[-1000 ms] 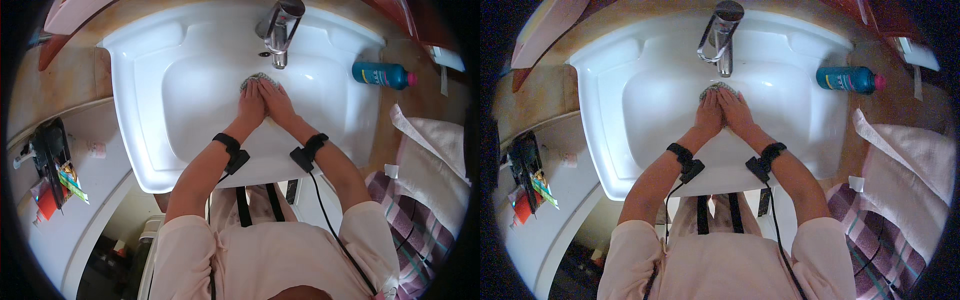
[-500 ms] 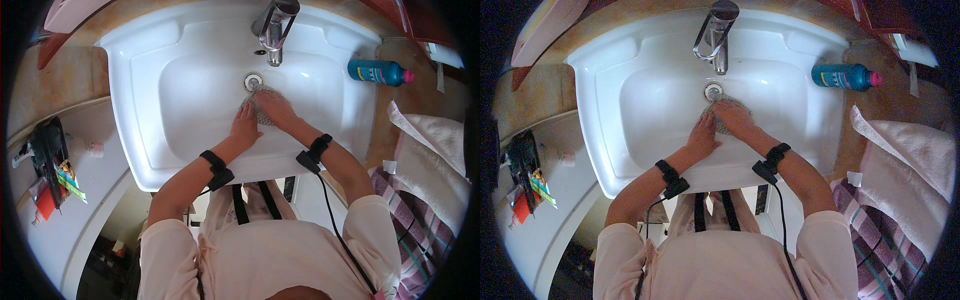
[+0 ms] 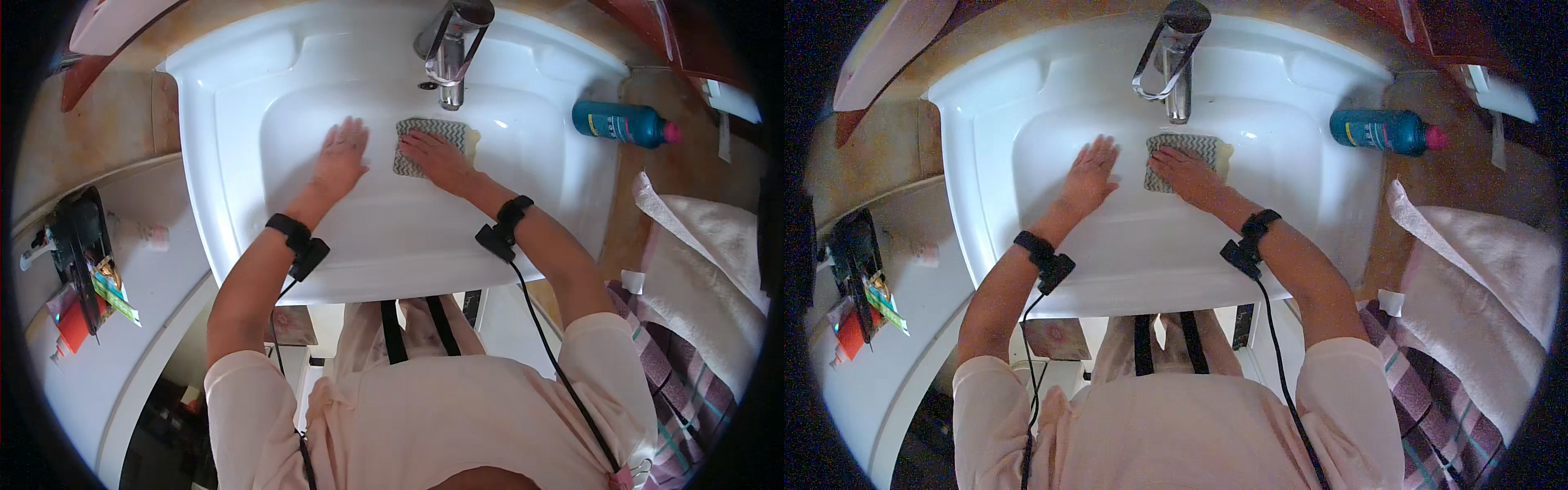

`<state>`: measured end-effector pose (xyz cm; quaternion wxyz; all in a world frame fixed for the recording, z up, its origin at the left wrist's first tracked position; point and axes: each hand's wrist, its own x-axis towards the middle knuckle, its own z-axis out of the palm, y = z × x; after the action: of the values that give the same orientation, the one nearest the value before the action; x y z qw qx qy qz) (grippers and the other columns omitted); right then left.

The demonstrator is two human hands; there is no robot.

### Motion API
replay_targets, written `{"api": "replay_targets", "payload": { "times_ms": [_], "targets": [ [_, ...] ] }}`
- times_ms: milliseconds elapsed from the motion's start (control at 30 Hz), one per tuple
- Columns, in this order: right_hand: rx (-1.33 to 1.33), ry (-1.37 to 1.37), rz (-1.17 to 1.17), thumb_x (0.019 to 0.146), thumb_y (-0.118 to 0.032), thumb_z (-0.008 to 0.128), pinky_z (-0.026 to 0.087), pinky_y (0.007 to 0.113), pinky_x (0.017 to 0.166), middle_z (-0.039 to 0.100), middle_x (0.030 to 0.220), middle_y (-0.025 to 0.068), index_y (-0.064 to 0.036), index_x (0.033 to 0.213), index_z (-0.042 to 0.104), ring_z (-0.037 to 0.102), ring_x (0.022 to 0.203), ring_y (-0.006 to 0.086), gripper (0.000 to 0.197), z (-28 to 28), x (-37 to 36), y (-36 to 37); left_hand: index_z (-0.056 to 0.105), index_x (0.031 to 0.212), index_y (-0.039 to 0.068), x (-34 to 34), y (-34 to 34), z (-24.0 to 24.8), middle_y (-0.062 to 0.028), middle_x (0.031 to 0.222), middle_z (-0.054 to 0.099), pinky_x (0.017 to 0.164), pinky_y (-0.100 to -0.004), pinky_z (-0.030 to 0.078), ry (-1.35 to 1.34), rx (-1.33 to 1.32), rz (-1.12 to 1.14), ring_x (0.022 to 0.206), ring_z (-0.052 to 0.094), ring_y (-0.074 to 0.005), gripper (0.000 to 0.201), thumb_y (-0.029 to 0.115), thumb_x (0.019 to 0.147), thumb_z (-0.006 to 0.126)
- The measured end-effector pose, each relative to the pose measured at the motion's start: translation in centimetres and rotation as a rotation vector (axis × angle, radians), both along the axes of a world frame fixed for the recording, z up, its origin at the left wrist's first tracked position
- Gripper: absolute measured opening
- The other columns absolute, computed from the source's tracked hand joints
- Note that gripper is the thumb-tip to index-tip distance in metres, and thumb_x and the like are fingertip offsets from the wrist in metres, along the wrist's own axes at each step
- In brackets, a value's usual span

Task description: The person scrubs a white bathroom sink with a patterned cloth, then applies liquid cleaner from a blue bottle and continues wiping the basin, faucet, and drain area. The person repeatedly wipes different sections of the sink surface.

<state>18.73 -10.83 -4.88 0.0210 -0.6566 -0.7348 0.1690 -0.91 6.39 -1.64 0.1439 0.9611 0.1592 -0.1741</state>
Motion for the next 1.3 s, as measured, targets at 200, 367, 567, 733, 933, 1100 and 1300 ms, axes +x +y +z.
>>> {"api": "replay_targets", "payload": {
  "times_ms": [200, 367, 567, 733, 933, 1100, 1300],
  "targets": [
    [0.119, -0.22, 0.042, 0.085, -0.009, 0.057, 0.043, 0.04, 0.103, 0.056, 0.136, 0.0066, -0.0088, 0.135, 0.052, 0.051, 0.125, 0.0246, 0.05, 1.5, 1.4, 0.9, 0.025, 0.153, 0.002, 0.0, -0.9, -0.6, -0.0167, 0.164, 0.005, 0.121, -0.0492, 0.017, 0.095, -0.024, 0.073, 0.152, 0.007, -0.0342, 0.106, 0.042, 0.073, 0.081],
    [-0.102, -0.213, -0.136, 0.082, -0.009, 0.059, 0.047, 0.037, 0.094, 0.061, 0.117, 0.0098, -0.0039, 0.126, 0.055, 0.055, 0.112, 0.0245, 0.045, 2.6, -0.2, -0.4, 0.022, 0.153, 0.001, -0.3, -1.1, -0.8, -0.0185, 0.164, 0.006, 0.121, -0.0503, 0.016, 0.103, -0.053, 0.072, 0.152, 0.005, -0.036, 0.108, 0.044, 0.074, 0.081],
    [0.026, 0.156, -0.119, 0.084, -0.016, 0.063, 0.04, 0.041, 0.107, 0.053, 0.137, 0.0131, -0.0015, 0.132, 0.053, 0.046, 0.129, 0.031, 0.051, 2.3, -2.3, -1.6, 0.02, 0.154, 0.0, -0.4, -1.4, -1.0, -0.0193, 0.164, 0.005, 0.121, -0.0509, 0.015, 0.068, -0.026, 0.073, 0.152, 0.004, -0.0365, 0.111, 0.049, 0.074, 0.079],
    [0.09, -0.118, 0.001, 0.086, -0.021, 0.063, 0.035, 0.043, 0.113, 0.046, 0.144, 0.0148, -0.0011, 0.139, 0.048, 0.039, 0.136, 0.0309, 0.059, 0.2, -0.9, 0.2, 0.02, 0.154, 0.001, 0.1, -1.8, -1.1, -0.0185, 0.164, 0.004, 0.121, -0.0502, 0.014, 0.112, 0.0, 0.068, 0.152, 0.003, -0.0362, 0.111, 0.054, 0.075, 0.076],
    [-0.017, -0.178, -0.163, 0.089, -0.023, 0.064, 0.038, 0.041, 0.111, 0.046, 0.147, 0.0117, -0.0063, 0.138, 0.051, 0.04, 0.138, 0.0291, 0.053, 1.8, 0.1, -1.1, 0.02, 0.155, 0.002, 0.1, -2.0, -0.8, -0.0173, 0.164, 0.004, 0.121, -0.0493, 0.014, 0.116, 0.022, 0.05, 0.152, 0.003, -0.0352, 0.111, 0.057, 0.076, 0.074],
    [-0.077, 0.38, -0.246, 0.082, -0.01, 0.068, 0.044, 0.042, 0.105, 0.051, 0.138, 0.0143, -0.0023, 0.129, 0.056, 0.049, 0.128, 0.0331, 0.049, 4.6, -0.5, -3.9, 0.017, 0.155, 0.001, 0.1, -1.8, -1.1, -0.0191, 0.164, 0.003, 0.121, -0.0504, 0.016, 0.113, 0.009, 0.049, 0.152, 0.003, -0.0372, 0.114, 0.059, 0.075, 0.074],
    [0.108, 0.239, -0.327, 0.078, -0.006, 0.07, 0.045, 0.04, 0.104, 0.052, 0.133, 0.0129, -0.0012, 0.122, 0.058, 0.052, 0.123, 0.0336, 0.047, 2.7, -0.9, -3.3, 0.021, 0.155, 0.003, -0.1, -2.1, -1.5, -0.0165, 0.164, 0.007, 0.121, -0.0507, 0.013, 0.087, 0.038, 0.056, 0.152, 0.004, -0.0353, 0.112, 0.06, 0.075, 0.074]
  ]
}}
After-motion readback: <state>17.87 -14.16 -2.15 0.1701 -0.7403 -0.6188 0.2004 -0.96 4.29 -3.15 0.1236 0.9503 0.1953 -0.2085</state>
